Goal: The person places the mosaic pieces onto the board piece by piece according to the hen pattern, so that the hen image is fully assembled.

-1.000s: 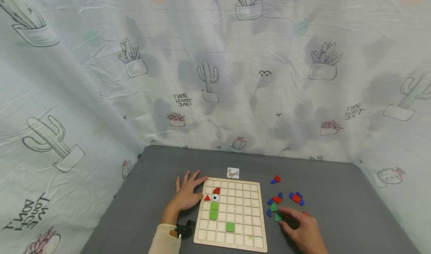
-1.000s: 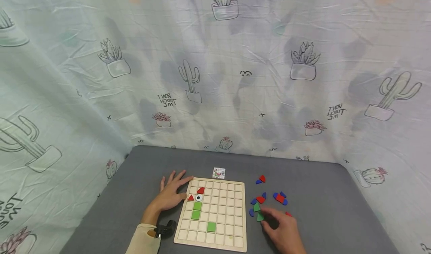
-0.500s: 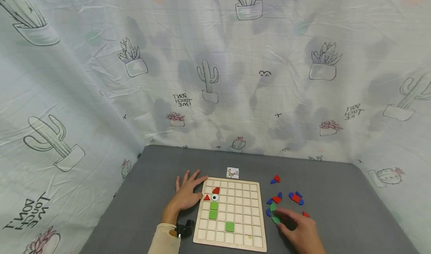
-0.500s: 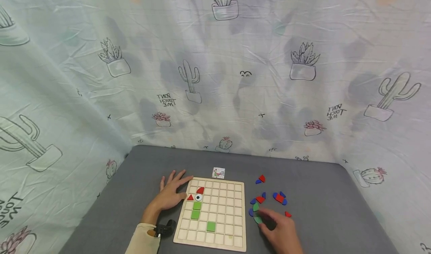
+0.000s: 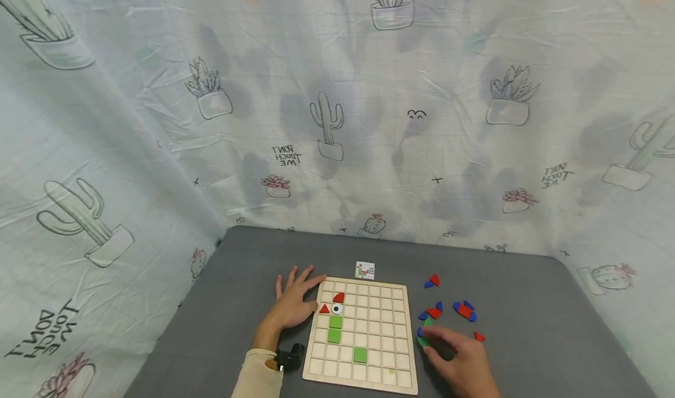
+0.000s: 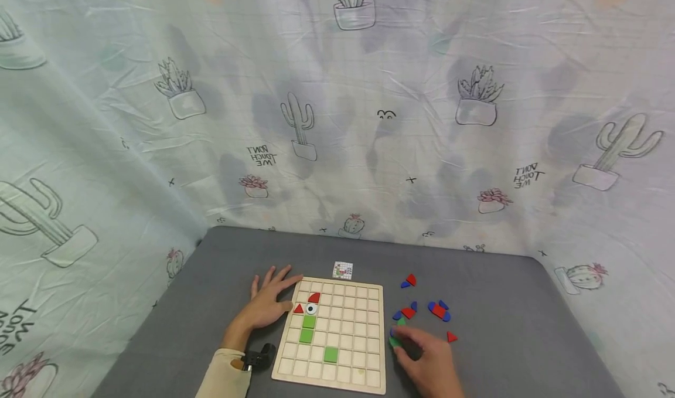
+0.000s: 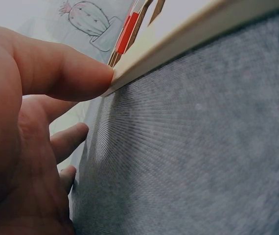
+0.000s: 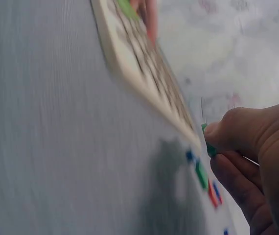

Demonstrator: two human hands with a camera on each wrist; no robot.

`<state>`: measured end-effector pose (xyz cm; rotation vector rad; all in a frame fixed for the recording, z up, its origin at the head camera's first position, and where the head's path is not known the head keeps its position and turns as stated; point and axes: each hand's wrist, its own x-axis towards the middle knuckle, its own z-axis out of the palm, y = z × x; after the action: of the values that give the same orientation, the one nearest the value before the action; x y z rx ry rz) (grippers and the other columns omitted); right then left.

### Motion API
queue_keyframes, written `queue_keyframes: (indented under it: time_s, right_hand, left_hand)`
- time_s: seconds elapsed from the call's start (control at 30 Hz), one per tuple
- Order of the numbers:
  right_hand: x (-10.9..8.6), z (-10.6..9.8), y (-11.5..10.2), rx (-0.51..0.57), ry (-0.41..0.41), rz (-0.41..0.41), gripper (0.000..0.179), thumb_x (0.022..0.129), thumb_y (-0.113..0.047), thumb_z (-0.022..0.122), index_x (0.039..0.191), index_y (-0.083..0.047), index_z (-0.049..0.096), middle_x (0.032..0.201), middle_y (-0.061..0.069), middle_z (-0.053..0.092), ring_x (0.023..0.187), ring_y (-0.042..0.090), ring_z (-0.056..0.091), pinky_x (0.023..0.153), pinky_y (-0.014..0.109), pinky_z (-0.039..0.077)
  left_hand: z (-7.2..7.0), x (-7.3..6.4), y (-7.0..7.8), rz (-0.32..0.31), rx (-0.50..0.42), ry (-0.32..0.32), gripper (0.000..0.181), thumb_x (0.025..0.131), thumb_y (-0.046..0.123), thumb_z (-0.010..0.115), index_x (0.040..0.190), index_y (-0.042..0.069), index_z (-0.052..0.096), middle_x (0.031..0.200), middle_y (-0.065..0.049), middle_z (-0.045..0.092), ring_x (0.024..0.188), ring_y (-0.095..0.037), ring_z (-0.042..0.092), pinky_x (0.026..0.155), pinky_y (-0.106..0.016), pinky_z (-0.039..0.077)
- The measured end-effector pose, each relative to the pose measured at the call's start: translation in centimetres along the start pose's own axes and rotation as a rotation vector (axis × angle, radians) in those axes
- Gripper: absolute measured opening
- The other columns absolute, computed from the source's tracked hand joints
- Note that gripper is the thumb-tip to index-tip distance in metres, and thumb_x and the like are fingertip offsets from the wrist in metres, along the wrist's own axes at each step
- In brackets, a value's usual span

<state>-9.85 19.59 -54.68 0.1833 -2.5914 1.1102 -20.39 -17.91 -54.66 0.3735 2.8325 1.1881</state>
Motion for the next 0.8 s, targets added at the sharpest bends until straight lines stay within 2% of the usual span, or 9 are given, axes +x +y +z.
queue_keyframes:
  time_s: [0.13, 0.23, 0.3, 0.53, 0.67, 0.8]
  right_hand:
    - [-0.1, 1.3, -1.7, 0.102, -0.022, -0.130, 0.040, 0.077, 0.002, 0.095, 0.110, -0.017, 0.085, 0.102, -0.010, 0.084, 0.091, 0.002, 0.079, 0.075, 0.026, 0.067]
    - [0.1, 2.6, -2.8, 0.164, -0.062, -0.235, 0.038, 0.078, 0.004, 0.092, 0.112, -0.012, 0.084, 0.103, -0.005, 0.084, 0.090, 0.004, 0.080, 0.074, 0.031, 0.068]
    - [0.2, 3.4, -3.7, 0.212, -0.108, -0.272, 0.035, 0.081, 0.003, 0.091, 0.114, -0.009, 0.083, 0.105, 0.000, 0.085, 0.090, 0.005, 0.080, 0.074, 0.033, 0.069]
    - [0.6, 6.3, -6.7, 0.300, -0.275, -0.256, 0.028, 0.091, -0.007, 0.087, 0.119, -0.010, 0.083, 0.110, 0.003, 0.085, 0.095, 0.010, 0.082, 0.081, 0.033, 0.068]
    - [0.9, 7.9, -7.9, 0.327, -0.323, -0.271, 0.029, 0.093, -0.008, 0.086, 0.122, -0.008, 0.082, 0.112, 0.005, 0.085, 0.098, 0.013, 0.082, 0.084, 0.033, 0.068]
    - [1.1, 9.4, -8.6, 0.330, -0.348, -0.299, 0.030, 0.092, -0.005, 0.086, 0.122, -0.008, 0.082, 0.113, 0.005, 0.085, 0.098, 0.010, 0.081, 0.084, 0.030, 0.068]
  left_hand:
    - [0.0, 0.0, -0.1, -0.007, 0.004, 0.002, 0.063, 0.095, 0.007, 0.067, 0.157, 0.019, 0.063, 0.178, -0.018, 0.034, 0.169, -0.051, 0.008, 0.129, -0.075, -0.012]
    - [0.1, -0.1, -0.1, -0.013, 0.004, 0.002, 0.063, 0.095, 0.007, 0.067, 0.158, 0.018, 0.063, 0.179, -0.018, 0.033, 0.169, -0.051, 0.008, 0.130, -0.074, -0.012]
    - [0.1, 0.0, -0.1, -0.016, 0.005, 0.001, 0.064, 0.096, 0.008, 0.067, 0.158, 0.018, 0.062, 0.179, -0.018, 0.033, 0.170, -0.050, 0.007, 0.130, -0.074, -0.012]
    - [-0.1, -0.1, 0.1, -0.003, 0.001, 0.009, 0.064, 0.093, 0.006, 0.068, 0.156, 0.019, 0.064, 0.178, -0.019, 0.035, 0.169, -0.052, 0.009, 0.129, -0.076, -0.012]
    - [-0.1, 0.0, 0.1, -0.004, 0.010, 0.015, 0.064, 0.093, 0.007, 0.067, 0.155, 0.020, 0.065, 0.177, -0.019, 0.036, 0.169, -0.052, 0.010, 0.129, -0.076, -0.011]
    - [0.0, 0.0, 0.1, -0.005, 0.016, 0.014, 0.064, 0.093, 0.007, 0.067, 0.155, 0.019, 0.065, 0.177, -0.019, 0.036, 0.169, -0.052, 0.010, 0.129, -0.076, -0.010]
